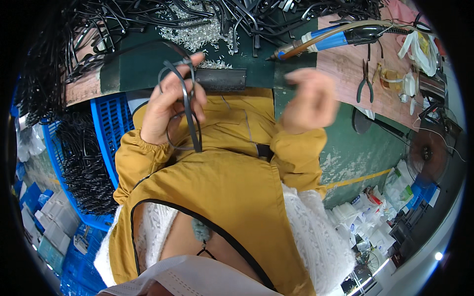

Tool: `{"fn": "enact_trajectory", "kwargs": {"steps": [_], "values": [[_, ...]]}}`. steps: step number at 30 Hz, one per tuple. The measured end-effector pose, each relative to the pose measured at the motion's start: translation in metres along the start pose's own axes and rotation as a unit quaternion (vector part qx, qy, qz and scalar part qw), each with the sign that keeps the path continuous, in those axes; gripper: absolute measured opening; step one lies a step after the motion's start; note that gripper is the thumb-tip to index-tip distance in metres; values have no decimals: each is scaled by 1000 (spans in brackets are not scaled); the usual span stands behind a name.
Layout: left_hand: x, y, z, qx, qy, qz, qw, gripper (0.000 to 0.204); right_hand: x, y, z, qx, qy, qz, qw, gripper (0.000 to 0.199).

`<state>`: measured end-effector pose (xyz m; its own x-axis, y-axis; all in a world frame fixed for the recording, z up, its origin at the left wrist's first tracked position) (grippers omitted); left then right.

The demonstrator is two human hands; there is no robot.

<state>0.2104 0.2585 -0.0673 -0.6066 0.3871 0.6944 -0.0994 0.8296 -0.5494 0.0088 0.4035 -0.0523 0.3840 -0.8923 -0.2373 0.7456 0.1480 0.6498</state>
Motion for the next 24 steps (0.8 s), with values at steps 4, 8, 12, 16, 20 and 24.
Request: {"fn": "enact_trajectory", "kwargs": {"steps": [4, 8, 12, 16, 20, 24], "values": [[13, 6, 12, 17, 63, 16, 998, 68, -11, -67, 32, 138, -106, -29, 984, 38], [8, 8, 12, 37, 48, -38, 997, 63, 12, -102, 35, 204, -74, 281, 935, 51], [-15, 0, 4, 59, -24, -103, 993, 40, 41, -89, 35, 266, 10, 498, 825, 43], [-18, 17, -2, 15, -22, -154, 988, 36, 67, -78, 35, 261, 72, 505, 820, 39], [-4, 40, -7, -67, -21, -171, 983, 37, 74, -79, 33, 260, 75, 433, 860, 37], [7, 52, -12, -132, -1, -208, 969, 49, 64, -63, 32, 268, 49, 487, 830, 35]]}}
Point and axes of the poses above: each hand's wrist, its own z-axis towards the middle knuckle, its own x-axis out of the palm, y = z × x, the point moved 1 cm from there along z, towards the middle knuckle, and after that the axes turned 14 degrees about -z, right-handed, at the moved point
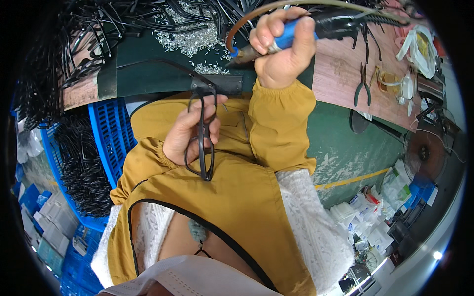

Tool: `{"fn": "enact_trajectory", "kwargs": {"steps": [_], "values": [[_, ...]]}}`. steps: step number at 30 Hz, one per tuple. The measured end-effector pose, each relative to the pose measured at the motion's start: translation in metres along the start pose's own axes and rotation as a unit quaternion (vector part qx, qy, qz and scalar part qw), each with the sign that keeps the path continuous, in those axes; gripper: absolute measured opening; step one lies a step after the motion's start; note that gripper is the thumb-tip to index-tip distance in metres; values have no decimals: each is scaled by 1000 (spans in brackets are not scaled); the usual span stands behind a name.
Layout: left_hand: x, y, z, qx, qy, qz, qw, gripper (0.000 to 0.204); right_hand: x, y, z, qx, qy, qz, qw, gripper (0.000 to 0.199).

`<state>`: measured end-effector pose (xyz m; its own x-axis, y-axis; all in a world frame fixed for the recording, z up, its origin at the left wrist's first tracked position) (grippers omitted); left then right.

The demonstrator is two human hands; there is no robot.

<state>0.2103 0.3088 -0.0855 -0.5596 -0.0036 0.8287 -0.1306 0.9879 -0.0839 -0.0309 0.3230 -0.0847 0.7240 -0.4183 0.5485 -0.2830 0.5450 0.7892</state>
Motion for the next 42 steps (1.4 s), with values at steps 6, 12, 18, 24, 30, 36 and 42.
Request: {"fn": "enact_trajectory", "kwargs": {"steps": [6, 12, 18, 24, 30, 36, 42], "values": [[-5, 13, 12, -57, -49, -27, 997, 37, 33, 14, -40, 15, 62, -39, 997, 46], [-6, 11, 15, -70, -16, -47, 996, 26, 29, 19, -50, 7, 46, 2, 999, 43], [-2, 12, 16, -60, -17, -62, 996, 19, 41, 19, -57, 35, 22, -39, 998, 44], [-7, 14, 18, -68, -54, -32, 996, 23, 43, 14, -59, 42, 18, -44, 998, 44], [-5, 14, 20, -71, -79, -33, 994, 25, 41, 11, -52, 65, 37, -36, 997, 46], [-7, -6, 7, -29, -68, 48, 996, 32, 23, 4, -12, -27, -43, -26, 998, 37], [-3, -49, -4, 58, 94, 20, 994, 58, 12, -11, 4, -51, -26, -71, 996, 34]]}}
Point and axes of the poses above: each hand's wrist, its own z-axis towards the middle knuckle, its own x-axis out of the palm, y = z × x, the point moved 1 cm from there along z, towards the middle knuckle, and after that the axes turned 14 degrees about -z, right-handed, at the moved point
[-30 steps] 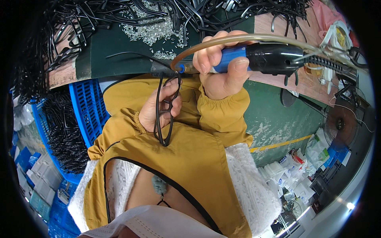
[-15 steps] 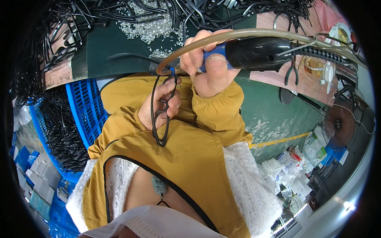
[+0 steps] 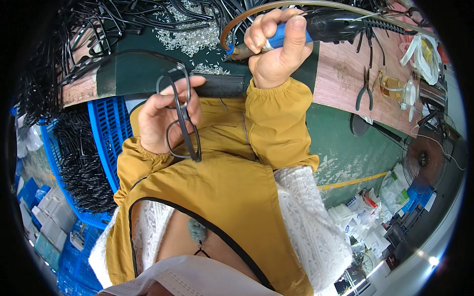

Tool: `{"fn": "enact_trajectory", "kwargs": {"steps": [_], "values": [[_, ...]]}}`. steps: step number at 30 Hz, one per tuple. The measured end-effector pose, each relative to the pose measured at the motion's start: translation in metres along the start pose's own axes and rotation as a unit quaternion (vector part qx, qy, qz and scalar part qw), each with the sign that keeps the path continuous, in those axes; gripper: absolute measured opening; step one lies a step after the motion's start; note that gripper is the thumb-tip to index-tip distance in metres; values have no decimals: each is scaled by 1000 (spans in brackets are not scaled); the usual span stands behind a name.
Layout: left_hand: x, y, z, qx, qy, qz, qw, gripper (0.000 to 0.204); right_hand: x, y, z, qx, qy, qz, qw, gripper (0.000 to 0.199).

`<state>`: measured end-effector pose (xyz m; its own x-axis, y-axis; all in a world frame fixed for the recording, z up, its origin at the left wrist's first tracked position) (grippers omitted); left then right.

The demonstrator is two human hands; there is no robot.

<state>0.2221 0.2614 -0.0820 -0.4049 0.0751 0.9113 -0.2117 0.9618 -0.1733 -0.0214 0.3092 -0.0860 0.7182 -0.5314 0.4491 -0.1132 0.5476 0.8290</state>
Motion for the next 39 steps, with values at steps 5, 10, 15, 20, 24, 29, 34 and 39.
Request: {"fn": "enact_trajectory", "kwargs": {"steps": [5, 10, 15, 20, 24, 29, 34, 39], "values": [[21, -1, 8, 221, -5, 176, 959, 64, 5, 13, 0, 35, -15, 43, 998, 37], [26, 32, 22, 450, 44, 456, 766, 45, 16, 23, -13, 87, 45, 83, 992, 42], [11, 44, 11, 403, 12, 454, 795, 35, 6, 26, -18, 119, 104, 40, 987, 45], [8, 44, -6, 363, 18, 548, 754, 33, -1, 24, -18, 117, 134, 72, 981, 46], [11, 43, -12, 320, 33, 573, 753, 40, 3, 19, -26, 137, 173, 52, 974, 47], [10, 41, -8, 313, 52, 661, 680, 43, 0, 13, -21, 112, 190, 61, 974, 45], [11, 40, -2, 343, 71, 640, 684, 45, -1, 18, -19, 120, 173, 85, 974, 45], [20, 37, -9, 276, 57, 718, 637, 50, 0, 17, -16, 206, 90, 20, 974, 53]]}}
Point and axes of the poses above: each hand's wrist, its own z-axis towards the middle knuckle, its own x-axis out of the palm, y = z × x, the point moved 1 cm from there along z, towards the middle knuckle, and after that the axes turned 14 degrees about -z, right-handed, at the moved point
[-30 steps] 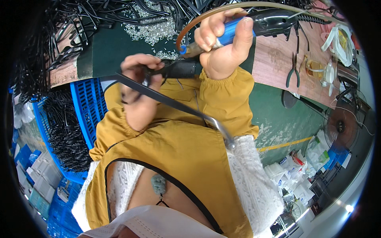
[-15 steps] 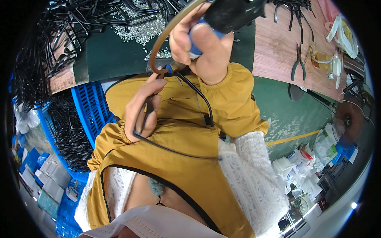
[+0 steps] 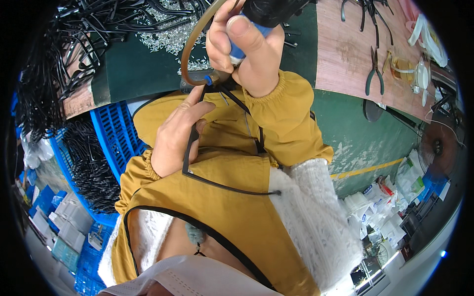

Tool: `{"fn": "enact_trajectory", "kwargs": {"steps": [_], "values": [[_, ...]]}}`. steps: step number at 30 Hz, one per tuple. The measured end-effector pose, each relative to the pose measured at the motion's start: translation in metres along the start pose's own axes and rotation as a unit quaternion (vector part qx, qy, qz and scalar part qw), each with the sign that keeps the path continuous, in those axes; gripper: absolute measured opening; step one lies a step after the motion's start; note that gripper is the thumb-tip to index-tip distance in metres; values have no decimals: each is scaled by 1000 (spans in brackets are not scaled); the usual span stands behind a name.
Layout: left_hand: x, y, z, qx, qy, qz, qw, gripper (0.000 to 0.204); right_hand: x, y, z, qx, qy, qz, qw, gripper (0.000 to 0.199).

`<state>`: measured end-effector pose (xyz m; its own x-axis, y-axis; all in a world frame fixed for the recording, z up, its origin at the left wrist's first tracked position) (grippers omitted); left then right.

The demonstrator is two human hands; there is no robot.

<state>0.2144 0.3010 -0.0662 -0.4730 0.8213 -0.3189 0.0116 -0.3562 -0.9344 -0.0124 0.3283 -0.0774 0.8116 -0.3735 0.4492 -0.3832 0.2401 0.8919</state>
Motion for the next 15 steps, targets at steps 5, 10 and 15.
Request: {"fn": "enact_trajectory", "kwargs": {"steps": [5, 10, 15], "values": [[0, 4, 2, -13, -22, -60, 998, 50, -12, 2, 11, -67, 20, 71, 995, 52], [6, 12, 2, 22, -47, -69, 996, 42, -21, 21, -40, -90, -88, -351, 928, 38], [5, 11, 2, -2, -42, -90, 995, 39, -13, 23, -100, 279, 41, -409, 868, 21]]}}
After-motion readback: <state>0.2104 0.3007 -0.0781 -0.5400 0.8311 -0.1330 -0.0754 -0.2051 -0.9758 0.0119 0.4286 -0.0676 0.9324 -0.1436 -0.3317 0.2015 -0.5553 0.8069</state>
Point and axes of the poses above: each hand's wrist, its own z-axis towards the middle knuckle, its own x-axis out of the palm, y = z × x, the point moved 1 cm from there along z, towards the middle knuckle, and after that the axes turned 14 degrees about -z, right-handed, at the moved point
